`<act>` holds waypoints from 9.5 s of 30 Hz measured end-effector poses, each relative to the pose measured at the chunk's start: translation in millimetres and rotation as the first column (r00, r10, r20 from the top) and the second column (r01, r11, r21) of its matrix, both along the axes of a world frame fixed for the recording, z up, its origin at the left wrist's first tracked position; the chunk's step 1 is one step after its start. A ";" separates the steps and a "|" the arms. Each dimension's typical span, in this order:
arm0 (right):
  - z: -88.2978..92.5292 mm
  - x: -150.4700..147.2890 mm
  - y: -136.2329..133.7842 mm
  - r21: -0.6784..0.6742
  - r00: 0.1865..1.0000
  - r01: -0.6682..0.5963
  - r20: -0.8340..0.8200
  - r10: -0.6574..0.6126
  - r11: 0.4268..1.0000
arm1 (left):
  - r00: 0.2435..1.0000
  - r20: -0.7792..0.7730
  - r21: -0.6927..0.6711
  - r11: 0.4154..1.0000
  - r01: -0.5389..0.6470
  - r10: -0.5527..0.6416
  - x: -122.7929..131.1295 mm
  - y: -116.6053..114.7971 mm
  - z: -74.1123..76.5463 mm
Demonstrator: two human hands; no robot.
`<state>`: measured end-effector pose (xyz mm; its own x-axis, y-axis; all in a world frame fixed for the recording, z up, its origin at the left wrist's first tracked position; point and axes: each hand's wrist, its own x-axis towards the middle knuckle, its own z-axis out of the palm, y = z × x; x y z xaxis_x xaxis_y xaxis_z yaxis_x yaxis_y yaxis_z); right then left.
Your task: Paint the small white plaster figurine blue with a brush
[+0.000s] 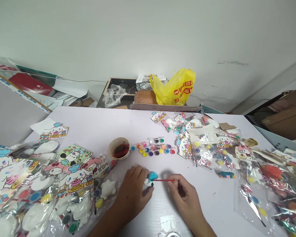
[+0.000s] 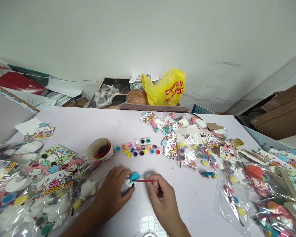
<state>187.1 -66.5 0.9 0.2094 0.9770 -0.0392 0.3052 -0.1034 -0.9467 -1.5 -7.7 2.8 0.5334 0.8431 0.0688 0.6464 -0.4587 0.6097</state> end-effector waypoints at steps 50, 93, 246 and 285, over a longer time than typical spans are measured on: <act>7.1 -5.8 -5.1 0.058 0.976 -0.076 0.207 0.063 0.995 | 0.999 0.047 0.044 0.999 -0.003 0.001 0.9 -1.0 -1.1; 5.7 -3.7 -6.1 0.042 0.987 -0.053 0.154 0.046 0.998 | 1.000 0.026 0.058 0.998 -0.001 -0.001 0.2 -0.7 -0.9; 1.8 9.4 0.3 -0.093 0.995 -0.095 0.007 0.096 0.991 | 1.000 0.023 0.018 1.000 0.014 -0.014 1.0 1.1 -1.7; 6.0 1.2 -6.9 -0.032 0.982 -0.105 0.155 0.109 0.994 | 0.999 -0.024 0.031 0.999 0.021 -0.021 1.1 1.1 2.4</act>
<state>188.3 -73.4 6.9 0.1092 0.9933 -0.0375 0.4592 -0.0839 -0.8844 -0.4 -6.6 5.2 0.5527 0.8294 0.0817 0.6505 -0.4906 0.5797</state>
